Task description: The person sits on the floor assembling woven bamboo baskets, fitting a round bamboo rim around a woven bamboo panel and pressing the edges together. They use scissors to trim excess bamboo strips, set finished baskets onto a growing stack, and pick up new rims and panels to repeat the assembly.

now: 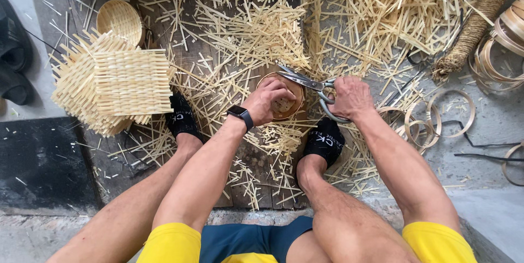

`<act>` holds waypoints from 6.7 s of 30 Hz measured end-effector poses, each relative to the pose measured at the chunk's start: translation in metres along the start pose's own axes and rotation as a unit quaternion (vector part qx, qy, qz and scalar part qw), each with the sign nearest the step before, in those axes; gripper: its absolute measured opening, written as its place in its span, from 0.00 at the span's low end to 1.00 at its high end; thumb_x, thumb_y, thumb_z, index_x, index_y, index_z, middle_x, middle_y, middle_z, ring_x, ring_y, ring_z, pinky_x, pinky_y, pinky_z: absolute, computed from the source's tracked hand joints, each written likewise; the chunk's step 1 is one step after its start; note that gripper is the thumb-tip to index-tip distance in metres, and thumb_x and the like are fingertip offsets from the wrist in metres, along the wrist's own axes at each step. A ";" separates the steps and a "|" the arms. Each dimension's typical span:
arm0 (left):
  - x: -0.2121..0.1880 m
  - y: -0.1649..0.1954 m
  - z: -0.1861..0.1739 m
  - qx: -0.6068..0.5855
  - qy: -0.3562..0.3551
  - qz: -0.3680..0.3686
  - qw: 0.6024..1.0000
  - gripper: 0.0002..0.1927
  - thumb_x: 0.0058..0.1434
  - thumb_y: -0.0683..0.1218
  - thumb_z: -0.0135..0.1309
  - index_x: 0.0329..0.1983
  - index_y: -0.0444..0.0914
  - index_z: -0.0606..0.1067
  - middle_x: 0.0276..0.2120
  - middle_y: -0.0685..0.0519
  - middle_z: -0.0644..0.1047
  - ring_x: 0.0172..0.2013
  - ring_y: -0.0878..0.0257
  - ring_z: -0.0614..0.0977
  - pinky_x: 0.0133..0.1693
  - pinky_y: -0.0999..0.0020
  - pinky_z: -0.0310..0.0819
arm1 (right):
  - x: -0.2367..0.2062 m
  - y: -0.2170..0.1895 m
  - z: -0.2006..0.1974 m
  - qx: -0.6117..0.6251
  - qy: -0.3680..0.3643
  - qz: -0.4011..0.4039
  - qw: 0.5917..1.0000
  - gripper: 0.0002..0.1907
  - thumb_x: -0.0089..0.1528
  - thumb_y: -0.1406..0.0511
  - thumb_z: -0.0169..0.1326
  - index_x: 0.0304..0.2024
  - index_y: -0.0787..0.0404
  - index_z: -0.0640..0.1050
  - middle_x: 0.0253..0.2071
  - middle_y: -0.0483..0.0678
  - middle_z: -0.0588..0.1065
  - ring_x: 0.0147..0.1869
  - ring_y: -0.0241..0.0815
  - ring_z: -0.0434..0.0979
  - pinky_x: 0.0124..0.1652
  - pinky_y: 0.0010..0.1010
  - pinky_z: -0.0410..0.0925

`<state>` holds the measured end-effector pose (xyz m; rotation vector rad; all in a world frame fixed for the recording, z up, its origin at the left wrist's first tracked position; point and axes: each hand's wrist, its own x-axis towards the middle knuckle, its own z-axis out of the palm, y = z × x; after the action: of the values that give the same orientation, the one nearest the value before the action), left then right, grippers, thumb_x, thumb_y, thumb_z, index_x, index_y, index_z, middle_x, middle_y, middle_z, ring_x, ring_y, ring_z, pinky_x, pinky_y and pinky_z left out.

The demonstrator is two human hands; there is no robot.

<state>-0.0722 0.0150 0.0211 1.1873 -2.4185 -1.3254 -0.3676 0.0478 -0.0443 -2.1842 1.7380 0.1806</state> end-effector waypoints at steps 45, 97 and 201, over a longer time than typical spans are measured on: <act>-0.031 -0.053 0.055 -0.442 0.212 -0.457 0.742 0.19 0.55 0.38 0.66 0.50 0.35 0.77 0.40 0.47 0.83 0.34 0.62 0.85 0.35 0.68 0.83 | -0.037 -0.082 0.024 0.637 -0.021 0.302 0.709 0.13 0.59 0.67 0.65 0.43 0.69 0.81 0.33 0.49 0.81 0.32 0.35 0.81 0.31 0.26 0.77; -0.048 0.030 0.027 -0.113 0.167 -0.054 0.978 0.28 0.54 0.34 0.51 0.60 0.41 0.75 0.53 0.45 0.81 0.55 0.52 0.81 0.60 0.59 0.76 | -0.043 -0.085 -0.076 0.402 0.202 -0.072 0.890 0.11 0.59 0.73 0.64 0.45 0.60 0.82 0.43 0.51 0.79 0.48 0.47 0.80 0.48 0.32 0.74; -0.019 -0.025 0.016 -0.458 0.346 -0.184 0.798 0.23 0.57 0.41 0.61 0.56 0.35 0.73 0.45 0.46 0.82 0.44 0.57 0.83 0.47 0.61 0.81 | -0.016 -0.107 -0.026 0.737 -0.020 0.135 0.662 0.20 0.69 0.57 0.49 0.48 0.70 0.78 0.42 0.49 0.79 0.43 0.40 0.78 0.43 0.33 0.72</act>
<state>-0.0523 0.0314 -0.0032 1.4522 -0.8550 -1.4851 -0.2711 0.0745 0.0046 -0.6706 1.2379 -0.8312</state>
